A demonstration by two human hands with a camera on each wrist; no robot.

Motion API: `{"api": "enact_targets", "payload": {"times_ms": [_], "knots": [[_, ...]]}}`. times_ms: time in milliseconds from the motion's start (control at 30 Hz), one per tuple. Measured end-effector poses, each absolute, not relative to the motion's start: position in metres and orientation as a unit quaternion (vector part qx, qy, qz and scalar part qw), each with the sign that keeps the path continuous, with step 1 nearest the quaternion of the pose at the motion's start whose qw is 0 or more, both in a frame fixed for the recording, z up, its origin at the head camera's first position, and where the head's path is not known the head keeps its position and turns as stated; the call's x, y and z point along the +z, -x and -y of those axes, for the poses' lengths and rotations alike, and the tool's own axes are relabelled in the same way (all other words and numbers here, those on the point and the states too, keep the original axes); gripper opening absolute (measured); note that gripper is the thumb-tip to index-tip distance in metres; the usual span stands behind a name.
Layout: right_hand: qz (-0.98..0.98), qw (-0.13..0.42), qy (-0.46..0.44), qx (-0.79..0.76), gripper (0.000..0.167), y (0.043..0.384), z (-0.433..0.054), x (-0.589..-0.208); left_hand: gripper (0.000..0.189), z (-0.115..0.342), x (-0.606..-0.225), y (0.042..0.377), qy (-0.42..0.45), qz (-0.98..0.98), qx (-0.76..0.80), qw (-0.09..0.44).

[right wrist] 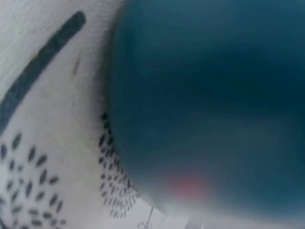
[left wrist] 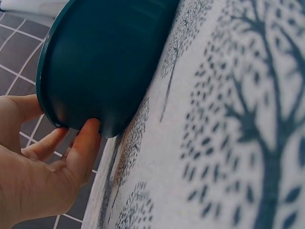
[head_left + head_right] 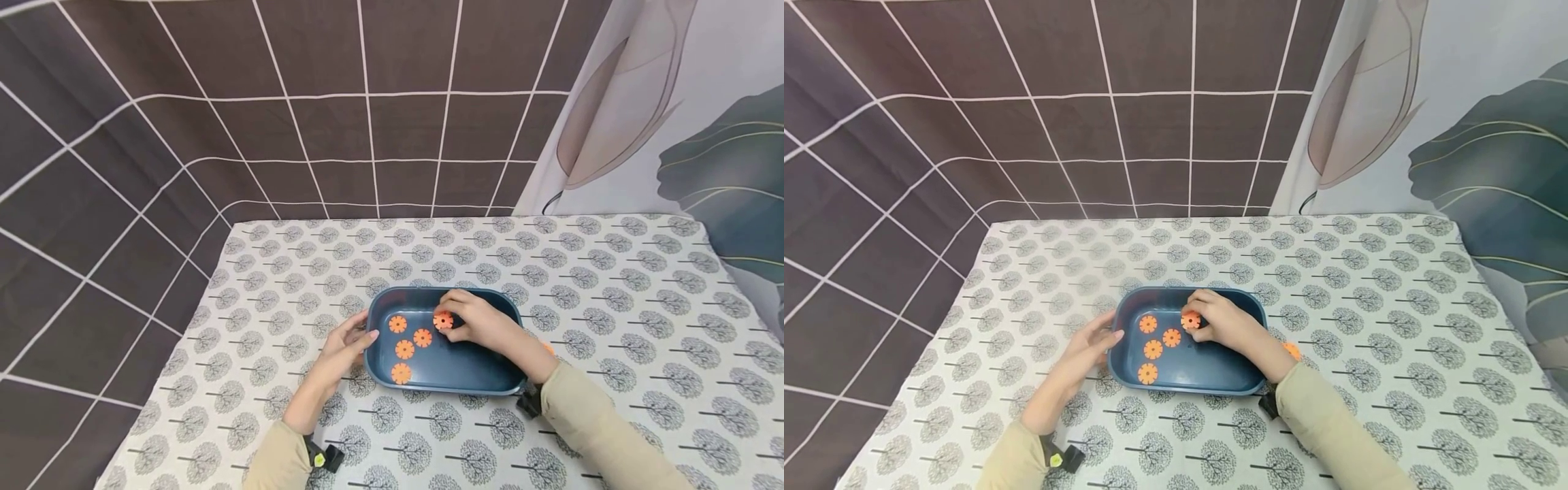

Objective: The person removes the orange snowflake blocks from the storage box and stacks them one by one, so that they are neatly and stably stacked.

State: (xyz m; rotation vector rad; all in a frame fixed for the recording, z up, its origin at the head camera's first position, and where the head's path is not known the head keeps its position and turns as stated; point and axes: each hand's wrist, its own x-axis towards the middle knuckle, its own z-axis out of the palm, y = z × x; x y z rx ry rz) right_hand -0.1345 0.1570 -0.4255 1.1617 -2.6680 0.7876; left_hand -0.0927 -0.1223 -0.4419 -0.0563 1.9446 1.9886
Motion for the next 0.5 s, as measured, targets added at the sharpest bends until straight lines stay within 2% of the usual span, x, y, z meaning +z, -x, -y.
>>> {"api": "enact_targets", "payload": {"times_ms": [500], "knots": [[0.879, 0.114, -0.377, 0.268, 0.028, 0.121, -0.176, -0.415, 0.057, 0.123, -0.442, 0.093, 0.027, -0.686, 0.704, 0.182]]}}
